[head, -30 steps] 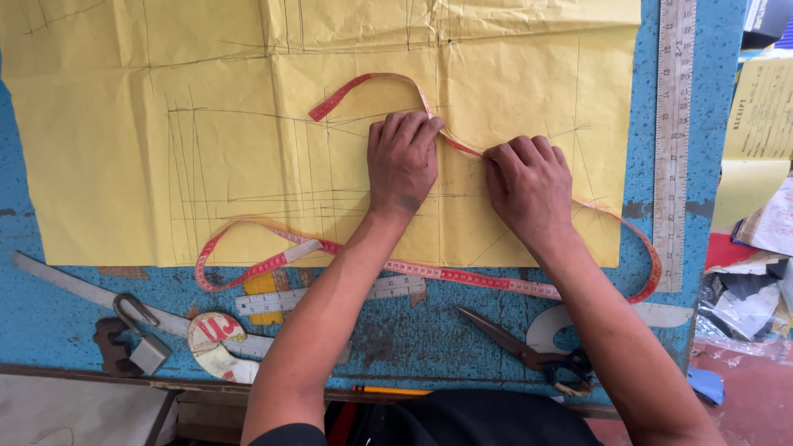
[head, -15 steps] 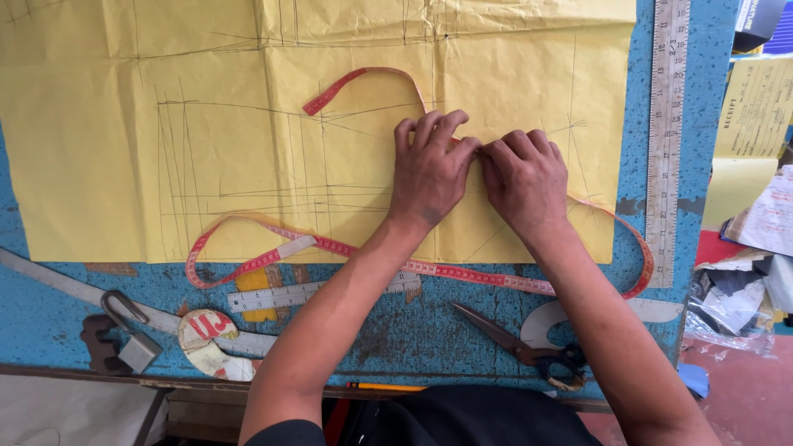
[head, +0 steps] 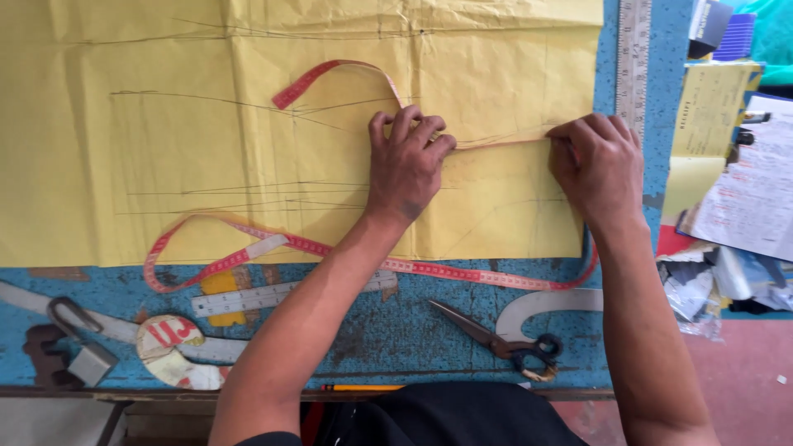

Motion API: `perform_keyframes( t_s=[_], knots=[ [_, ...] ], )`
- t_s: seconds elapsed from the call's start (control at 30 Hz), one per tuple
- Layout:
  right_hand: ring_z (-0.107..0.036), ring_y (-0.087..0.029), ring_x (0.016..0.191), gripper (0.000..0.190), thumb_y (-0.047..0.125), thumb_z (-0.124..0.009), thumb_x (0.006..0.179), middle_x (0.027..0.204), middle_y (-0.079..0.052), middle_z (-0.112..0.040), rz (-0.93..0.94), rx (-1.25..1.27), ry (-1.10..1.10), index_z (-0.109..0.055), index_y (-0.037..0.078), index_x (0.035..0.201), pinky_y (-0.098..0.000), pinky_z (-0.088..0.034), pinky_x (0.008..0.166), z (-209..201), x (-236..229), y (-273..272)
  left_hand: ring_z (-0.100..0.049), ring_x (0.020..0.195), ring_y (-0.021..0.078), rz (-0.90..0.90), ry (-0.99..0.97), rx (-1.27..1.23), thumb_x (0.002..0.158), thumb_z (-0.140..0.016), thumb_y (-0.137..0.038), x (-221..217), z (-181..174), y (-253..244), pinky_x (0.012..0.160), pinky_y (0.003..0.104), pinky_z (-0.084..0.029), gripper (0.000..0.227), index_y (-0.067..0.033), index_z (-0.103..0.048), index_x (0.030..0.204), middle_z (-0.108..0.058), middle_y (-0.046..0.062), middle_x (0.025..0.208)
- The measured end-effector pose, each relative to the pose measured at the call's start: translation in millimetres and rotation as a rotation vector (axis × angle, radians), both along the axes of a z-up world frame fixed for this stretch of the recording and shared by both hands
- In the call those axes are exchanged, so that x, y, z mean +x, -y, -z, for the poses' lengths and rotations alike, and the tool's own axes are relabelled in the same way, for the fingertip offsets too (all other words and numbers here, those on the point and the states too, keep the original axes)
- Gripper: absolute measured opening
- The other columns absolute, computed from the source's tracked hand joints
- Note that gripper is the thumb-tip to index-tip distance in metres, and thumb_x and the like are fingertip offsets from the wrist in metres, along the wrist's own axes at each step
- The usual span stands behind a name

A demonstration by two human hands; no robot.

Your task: The person uses a metal ruler and a pencil to draw straight lines on a large sheet of yellow paper. They then use a flexible measuring tape to measure and mark curved sections of the pattern.

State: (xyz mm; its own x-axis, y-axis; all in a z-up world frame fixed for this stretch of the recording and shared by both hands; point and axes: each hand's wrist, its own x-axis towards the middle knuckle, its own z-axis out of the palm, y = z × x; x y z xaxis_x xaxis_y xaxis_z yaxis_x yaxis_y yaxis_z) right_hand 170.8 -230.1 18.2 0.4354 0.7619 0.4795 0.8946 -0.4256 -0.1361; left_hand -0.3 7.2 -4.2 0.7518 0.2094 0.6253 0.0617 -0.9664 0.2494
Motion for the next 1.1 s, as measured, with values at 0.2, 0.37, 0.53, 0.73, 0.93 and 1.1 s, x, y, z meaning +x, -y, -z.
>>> perform_keyframes(
  t_s=[0.2,0.37,0.53,0.73,0.93,1.1],
  knots=[
    [-0.067,-0.031,0.085,0.014,0.002,-0.072,0.097,0.092,-0.01,-0.067,0.033,0.084,0.01,-0.08,0.013,0.101,-0.0399,-0.057,0.076,0,17,4,-0.05,0.112,0.0215,0.003,-0.012,0.016,0.084,-0.078,-0.015,3,-1,-2,0.097,0.049,-0.034,0.012,-0.0228,-0.071,0.088,-0.06,-0.004,0.1],
    [-0.068,-0.033,0.084,0.019,-0.004,-0.068,0.096,0.091,-0.013,-0.067,0.027,0.122,0.036,-0.082,0.009,0.098,-0.0426,-0.058,0.071,-3,5,1,-0.05,0.113,0.0214,0.005,-0.059,0.012,0.085,-0.08,-0.015,0,-3,-1,0.098,0.049,-0.033,0.012,-0.0225,-0.072,0.09,-0.062,-0.004,0.101],
    [-0.067,-0.034,0.083,0.014,-0.003,-0.071,0.099,0.091,-0.014,-0.067,0.036,0.151,0.039,-0.081,0.005,0.094,-0.0438,-0.059,0.068,-4,1,-2,-0.051,0.113,0.0204,-0.003,-0.073,0.002,0.087,-0.08,-0.016,-1,-6,0,0.098,0.049,-0.033,0.01,-0.0226,-0.073,0.09,-0.064,-0.004,0.099],
    [-0.066,-0.033,0.083,0.013,-0.003,-0.073,0.098,0.091,-0.014,-0.067,0.031,0.171,0.02,-0.081,0.004,0.093,-0.0435,-0.058,0.069,-1,2,-1,-0.052,0.112,0.021,-0.003,-0.043,-0.002,0.089,-0.078,-0.016,0,-4,0,0.098,0.049,-0.033,0.009,-0.0216,-0.072,0.087,-0.064,-0.003,0.099],
    [-0.054,-0.04,0.094,0.008,-0.009,-0.066,0.103,0.105,-0.019,-0.061,-0.047,0.031,-0.03,-0.07,-0.003,0.1,-0.0477,-0.046,0.079,-9,-5,7,-0.052,0.1,0.0292,0.03,0.003,0.048,0.083,-0.064,-0.006,-8,-19,1,0.09,0.05,-0.032,0.011,-0.017,-0.069,0.084,-0.064,-0.001,0.096],
    [-0.055,-0.045,0.11,0.031,-0.004,-0.071,0.1,0.123,-0.025,-0.065,-0.208,-0.107,-0.09,-0.071,-0.006,0.13,-0.0553,-0.038,0.094,-52,-95,13,-0.058,0.073,0.0297,0.026,-0.032,-0.026,0.081,-0.064,-0.006,-36,-12,13,0.06,0.045,-0.039,0.012,-0.0166,-0.069,0.083,-0.059,0.005,0.075]
  ],
)
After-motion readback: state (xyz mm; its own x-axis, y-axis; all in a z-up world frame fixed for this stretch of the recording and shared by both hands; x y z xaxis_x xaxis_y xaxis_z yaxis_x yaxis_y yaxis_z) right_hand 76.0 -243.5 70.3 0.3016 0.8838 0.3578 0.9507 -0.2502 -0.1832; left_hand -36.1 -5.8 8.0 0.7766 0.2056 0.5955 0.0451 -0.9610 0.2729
